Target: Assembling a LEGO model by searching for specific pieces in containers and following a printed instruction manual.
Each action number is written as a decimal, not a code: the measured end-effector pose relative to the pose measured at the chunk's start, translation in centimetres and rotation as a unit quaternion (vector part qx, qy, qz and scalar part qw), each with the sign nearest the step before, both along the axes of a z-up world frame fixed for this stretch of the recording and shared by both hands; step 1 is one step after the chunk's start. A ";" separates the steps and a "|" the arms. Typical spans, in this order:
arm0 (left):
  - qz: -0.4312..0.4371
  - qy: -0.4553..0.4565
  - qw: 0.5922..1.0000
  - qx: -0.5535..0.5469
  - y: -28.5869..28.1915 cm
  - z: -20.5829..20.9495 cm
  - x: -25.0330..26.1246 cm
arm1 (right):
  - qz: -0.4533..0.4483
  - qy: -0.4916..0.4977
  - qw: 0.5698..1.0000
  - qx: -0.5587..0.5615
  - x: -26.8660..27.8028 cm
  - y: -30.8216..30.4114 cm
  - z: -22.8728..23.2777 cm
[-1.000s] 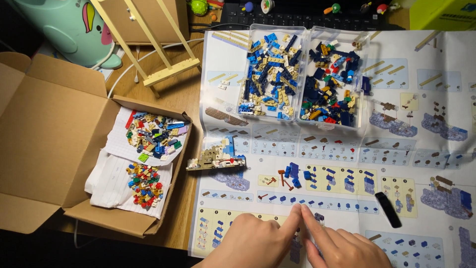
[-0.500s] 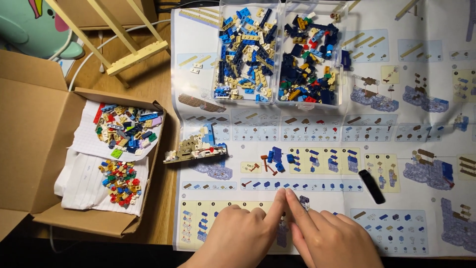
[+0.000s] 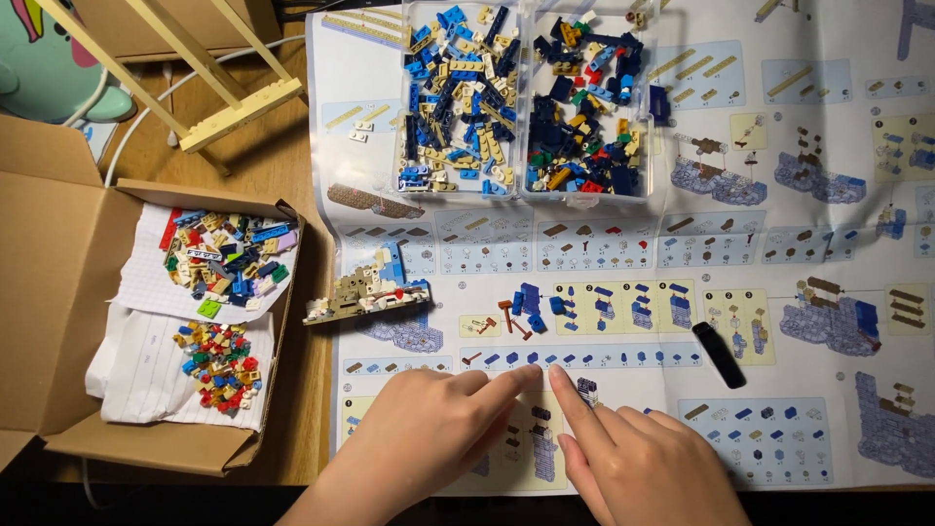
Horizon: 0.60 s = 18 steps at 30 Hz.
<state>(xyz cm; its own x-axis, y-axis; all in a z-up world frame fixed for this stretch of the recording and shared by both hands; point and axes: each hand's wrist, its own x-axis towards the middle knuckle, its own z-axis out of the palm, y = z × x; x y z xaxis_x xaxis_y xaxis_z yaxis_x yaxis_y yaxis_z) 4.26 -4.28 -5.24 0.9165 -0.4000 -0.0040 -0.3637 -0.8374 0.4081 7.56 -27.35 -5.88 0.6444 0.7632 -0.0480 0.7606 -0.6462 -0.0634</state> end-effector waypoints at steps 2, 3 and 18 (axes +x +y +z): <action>-0.002 -0.033 0.999 -0.003 0.3 0.3 0.3 | 0.007 0.013 1.000 -0.006 0.3 -0.1 0.1; -0.003 -0.067 0.998 -0.006 0.5 0.4 0.4 | 0.014 0.024 1.000 -0.011 0.5 -0.1 0.1; 0.001 -0.109 0.992 -0.064 0.7 -0.9 0.7 | 0.003 0.280 0.960 0.005 11.0 1.5 9.1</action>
<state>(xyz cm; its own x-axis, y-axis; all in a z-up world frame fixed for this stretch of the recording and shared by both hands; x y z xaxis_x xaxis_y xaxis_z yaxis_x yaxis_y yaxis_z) 4.97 -3.53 -6.11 0.8908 -0.3822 0.2456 -0.4532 -0.7846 0.4231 18.54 -25.81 3.23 0.5155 0.7688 -0.3785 0.6096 -0.6394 -0.4686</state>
